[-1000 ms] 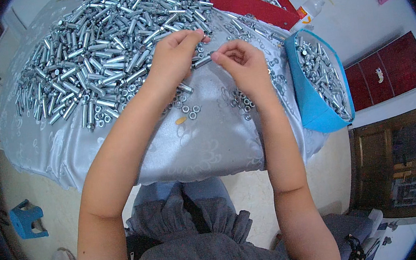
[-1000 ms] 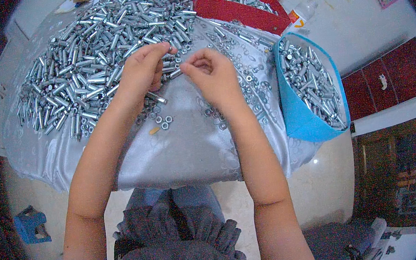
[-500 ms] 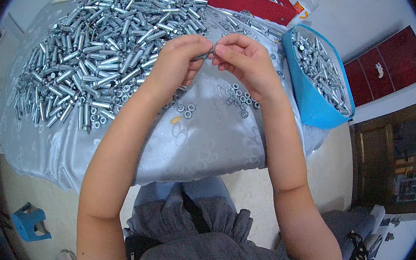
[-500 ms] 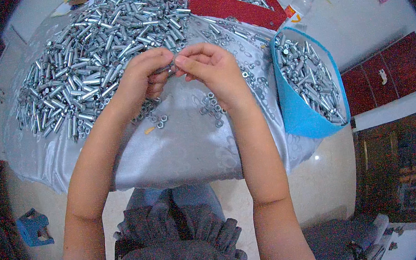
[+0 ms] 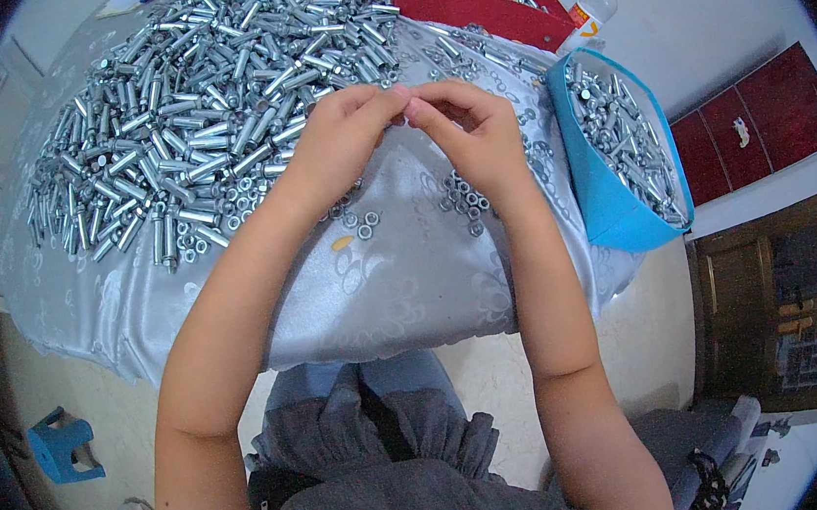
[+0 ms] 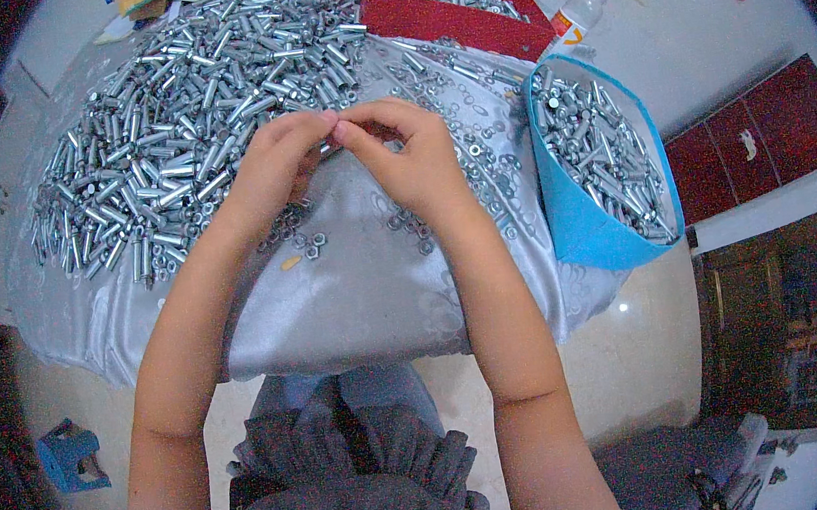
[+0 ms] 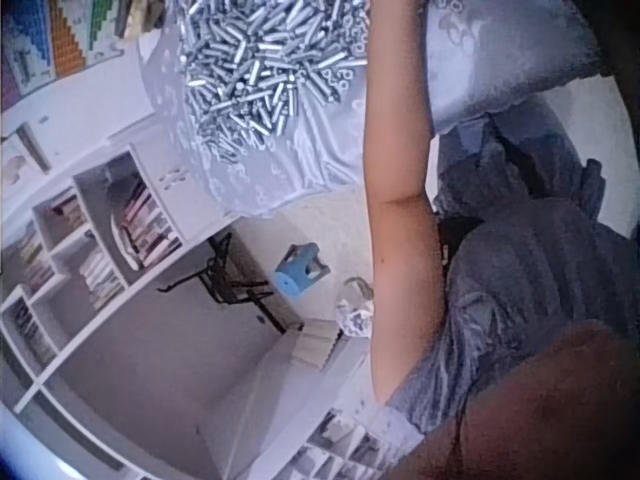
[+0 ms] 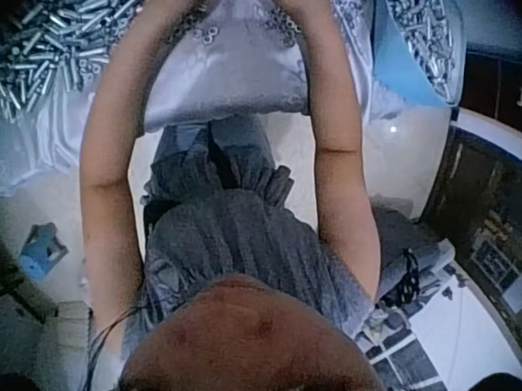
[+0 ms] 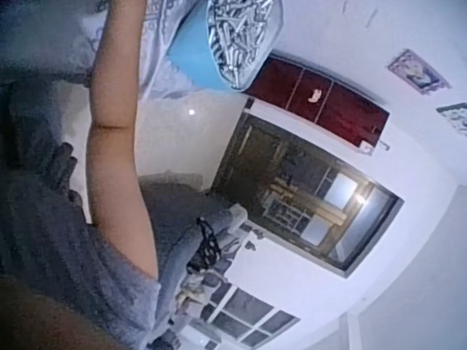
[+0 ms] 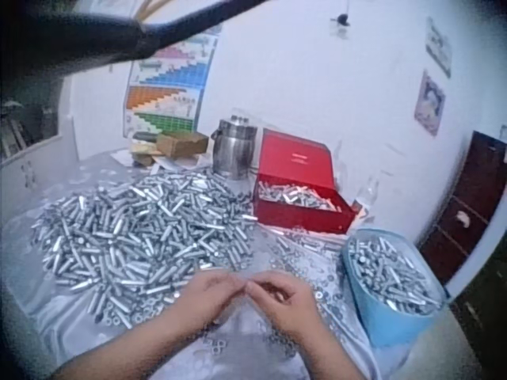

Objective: The person repeatedly picks up cylindrical metal fasteners and small washers from a large pile on a table. They thread the washers onto the fasteners by hand and place the assembled units into a blue plastic bin. The process is continuous and repetitive throughout the clip.

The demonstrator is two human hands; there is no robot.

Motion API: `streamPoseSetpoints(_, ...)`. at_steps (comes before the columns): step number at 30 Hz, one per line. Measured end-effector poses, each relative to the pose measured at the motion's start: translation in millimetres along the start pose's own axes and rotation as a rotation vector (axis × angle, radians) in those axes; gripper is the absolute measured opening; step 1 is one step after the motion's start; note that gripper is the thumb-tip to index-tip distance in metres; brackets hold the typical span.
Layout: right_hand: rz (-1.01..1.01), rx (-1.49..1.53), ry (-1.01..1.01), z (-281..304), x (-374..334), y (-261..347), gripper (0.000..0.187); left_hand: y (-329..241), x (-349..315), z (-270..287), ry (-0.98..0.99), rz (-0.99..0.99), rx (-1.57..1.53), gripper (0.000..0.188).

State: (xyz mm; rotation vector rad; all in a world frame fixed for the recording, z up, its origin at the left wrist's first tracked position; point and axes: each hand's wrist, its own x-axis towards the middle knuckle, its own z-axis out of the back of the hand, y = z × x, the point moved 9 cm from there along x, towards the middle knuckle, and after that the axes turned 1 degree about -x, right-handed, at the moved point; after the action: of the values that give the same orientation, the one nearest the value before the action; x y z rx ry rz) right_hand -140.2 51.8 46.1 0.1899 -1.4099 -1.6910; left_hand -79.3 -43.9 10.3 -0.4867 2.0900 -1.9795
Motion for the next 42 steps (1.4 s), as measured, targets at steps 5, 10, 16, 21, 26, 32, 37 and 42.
streamPoseSetpoints(5, 0.105, -0.113, 0.035, 1, 0, 13, 0.014, 2, -9, -9, 0.080, 0.131, -0.132, 0.027)
streamPoseSetpoints(10, 0.042, 0.051, -0.102, 25, 3, 13, 0.014, 2, -8, -10, 0.133, 0.142, -0.156, 0.026)
streamPoseSetpoints(16, -0.197, -0.224, -0.347, 72, 5, -35, 0.018, 12, -6, -1, 0.019, 0.264, -0.258, 0.024)
streamPoseSetpoints(21, -0.361, -0.656, -0.236, 83, 1, -56, 0.018, 12, -5, 1, 0.014, 0.262, -0.262, 0.025)
streamPoseSetpoints(26, -0.397, -0.743, -0.163, 81, -1, -64, 0.020, 11, -6, 1, -0.003, 0.239, -0.225, 0.025)
streamPoseSetpoints(32, -0.302, -0.766, -0.124, 72, 3, -72, 0.020, 14, -5, -1, 0.034, 0.276, -0.268, 0.025)
streamPoseSetpoints(37, -0.266, -0.818, -0.095, 69, 5, -74, 0.019, 12, -6, -2, 0.030, 0.262, -0.259, 0.025)
streamPoseSetpoints(42, -0.329, -0.868, -0.097, 68, 6, -74, 0.018, 14, -5, -2, 0.038, 0.268, -0.244, 0.025)
